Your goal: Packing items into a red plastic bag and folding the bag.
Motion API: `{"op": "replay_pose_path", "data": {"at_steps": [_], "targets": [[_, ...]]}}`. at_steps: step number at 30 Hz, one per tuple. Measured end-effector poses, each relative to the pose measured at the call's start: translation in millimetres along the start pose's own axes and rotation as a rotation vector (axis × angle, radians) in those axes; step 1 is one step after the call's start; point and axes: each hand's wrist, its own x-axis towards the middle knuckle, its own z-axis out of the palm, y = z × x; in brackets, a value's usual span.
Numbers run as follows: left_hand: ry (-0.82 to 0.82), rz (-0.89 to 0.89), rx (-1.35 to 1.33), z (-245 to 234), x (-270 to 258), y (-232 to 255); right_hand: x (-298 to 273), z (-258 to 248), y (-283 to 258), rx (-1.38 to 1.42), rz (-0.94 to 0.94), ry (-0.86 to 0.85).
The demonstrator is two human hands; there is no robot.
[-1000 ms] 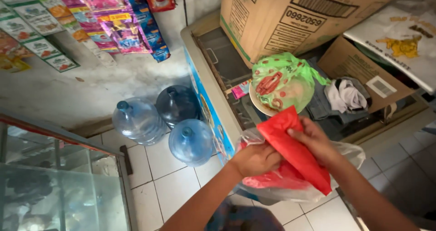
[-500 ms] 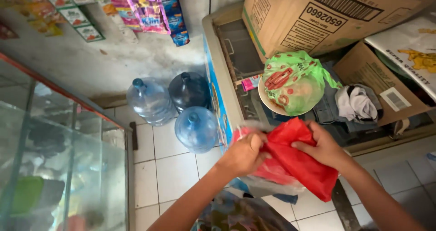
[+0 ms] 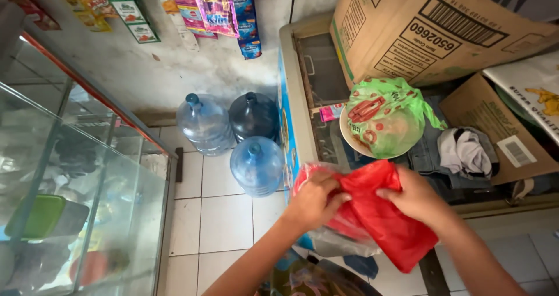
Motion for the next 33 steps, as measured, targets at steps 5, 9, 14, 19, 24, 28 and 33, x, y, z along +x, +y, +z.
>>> {"op": "replay_pose_path", "data": {"at_steps": [5,9,14,19,24,28,33], "targets": [[0.033,-0.059,-0.052,2.5,-1.4,-6.7,1.3,26.4,-6.9,-0.030,-0.029,0.139],[0.000,-0.159,-0.380,11.3,-9.1,-38.7,11.4,36.3,30.6,0.285,-0.031,-0.100],[-0.074,-0.346,-0.811,13.2,0.5,-35.3,14.6,26.9,17.4,0.311,-0.055,-0.402],[-0.126,-0.468,0.102,-8.3,11.9,-6.7,20.8,37.7,-3.7,0.397,-0.143,-0.379],[-0.116,-0.498,-0.295,-3.4,-12.5,-48.0,30.3,61.7,16.7,0.239,-0.085,-0.104],[-0.147,-0.295,-0.558,-13.3,-12.5,-38.1,13.4,61.7,-2.0,0.116,-0.166,0.162],[-0.163,-0.320,-0.244,-6.3,-8.8,-25.5,8.2,60.8,-0.6,0.257,-0.095,-0.037]]}}
